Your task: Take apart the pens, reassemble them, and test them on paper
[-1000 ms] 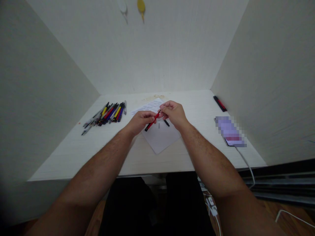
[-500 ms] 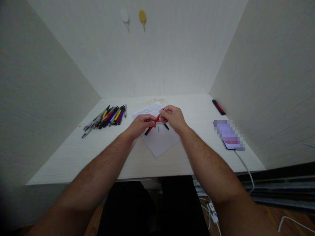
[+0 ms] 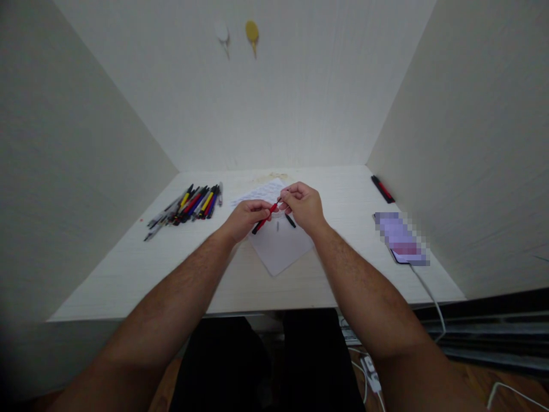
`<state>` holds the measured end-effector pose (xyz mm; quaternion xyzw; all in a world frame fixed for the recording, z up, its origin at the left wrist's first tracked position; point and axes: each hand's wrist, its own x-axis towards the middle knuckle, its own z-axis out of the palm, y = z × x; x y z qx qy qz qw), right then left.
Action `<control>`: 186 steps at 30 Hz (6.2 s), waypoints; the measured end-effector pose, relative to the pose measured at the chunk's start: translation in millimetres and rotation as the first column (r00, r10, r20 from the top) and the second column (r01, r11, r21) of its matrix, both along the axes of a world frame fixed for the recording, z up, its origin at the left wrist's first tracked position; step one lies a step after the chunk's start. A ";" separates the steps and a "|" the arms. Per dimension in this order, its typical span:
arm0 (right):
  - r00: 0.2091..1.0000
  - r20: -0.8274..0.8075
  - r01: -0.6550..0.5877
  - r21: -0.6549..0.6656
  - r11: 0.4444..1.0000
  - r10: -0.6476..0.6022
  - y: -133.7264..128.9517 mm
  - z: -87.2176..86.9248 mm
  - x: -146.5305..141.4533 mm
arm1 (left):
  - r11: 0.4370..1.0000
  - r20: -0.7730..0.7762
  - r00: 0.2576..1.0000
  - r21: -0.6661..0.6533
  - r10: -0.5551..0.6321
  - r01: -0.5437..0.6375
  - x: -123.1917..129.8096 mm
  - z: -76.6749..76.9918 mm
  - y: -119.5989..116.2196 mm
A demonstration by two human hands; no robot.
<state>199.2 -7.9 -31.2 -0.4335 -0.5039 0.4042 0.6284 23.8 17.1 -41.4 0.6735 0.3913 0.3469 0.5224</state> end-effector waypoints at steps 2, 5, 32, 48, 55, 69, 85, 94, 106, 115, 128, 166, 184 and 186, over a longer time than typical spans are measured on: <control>1.000 0.009 0.009 0.003 1.000 -0.009 0.7 -1.0 0.1 | 1.000 -0.002 1.000 0.002 0.006 -0.006 -0.2 0.3 0.0; 1.000 0.026 -0.012 -0.013 1.000 0.012 1.8 -3.2 -0.5 | 1.000 -0.025 1.000 0.003 0.007 -0.007 -0.5 1.2 -0.4; 0.999 -0.050 -0.010 0.027 1.000 0.011 1.8 -3.7 0.7 | 1.000 -0.005 1.000 0.000 0.004 -0.004 -1.6 7.6 -1.4; 0.995 -0.045 -0.087 -0.043 0.995 0.085 3.2 -8.4 -0.7 | 0.999 -0.022 1.000 0.040 -0.007 0.008 -2.2 4.2 -0.6; 0.997 -0.016 -0.072 -0.069 0.995 0.071 3.3 -6.3 0.4 | 0.999 -0.001 1.000 0.042 -0.028 0.028 -0.9 6.1 -1.0; 0.930 0.356 0.105 -0.025 0.994 -0.089 5.3 -12.7 5.5 | 0.998 0.101 0.993 -0.012 0.055 -0.054 -3.3 9.6 1.6; -0.021 0.997 -0.070 -0.070 0.995 0.069 -10.0 -10.5 -12.1 | 0.992 0.090 0.988 -0.026 0.123 -0.121 -3.4 9.2 4.3; 0.076 0.986 -0.056 -0.146 0.988 0.150 -11.0 -14.6 -12.1 | 0.995 0.052 0.994 -0.008 0.097 -0.096 -2.8 6.0 4.7; 0.849 0.511 0.166 -0.019 0.986 -0.133 11.1 -5.2 22.4 | 0.998 0.024 0.999 0.041 0.044 -0.045 -2.6 0.0 8.1; 0.975 -0.113 0.174 -0.141 0.975 -0.191 16.7 1.1 26.6 | 0.995 -0.036 0.997 0.072 -0.062 0.065 -2.5 -0.4 6.8; 0.982 -0.142 0.106 -0.134 0.985 -0.125 13.2 4.1 23.5 | 0.988 -0.124 0.988 0.111 -0.090 0.104 -3.3 -0.6 6.3; 0.827 0.545 0.235 -0.107 0.966 -0.141 15.4 -13.1 22.2 | 0.995 0.005 0.997 0.062 0.076 -0.076 -2.4 1.2 7.9; 0.833 0.551 0.151 -0.147 0.978 -0.046 12.4 -11.8 16.2 | 0.994 -0.018 0.998 0.084 0.064 -0.063 1.0 -1.0 5.7; 0.933 0.357 0.122 -0.189 0.974 -0.048 10.4 -5.5 14.6 | 0.996 -0.013 0.999 0.081 0.042 -0.040 1.6 -1.5 5.4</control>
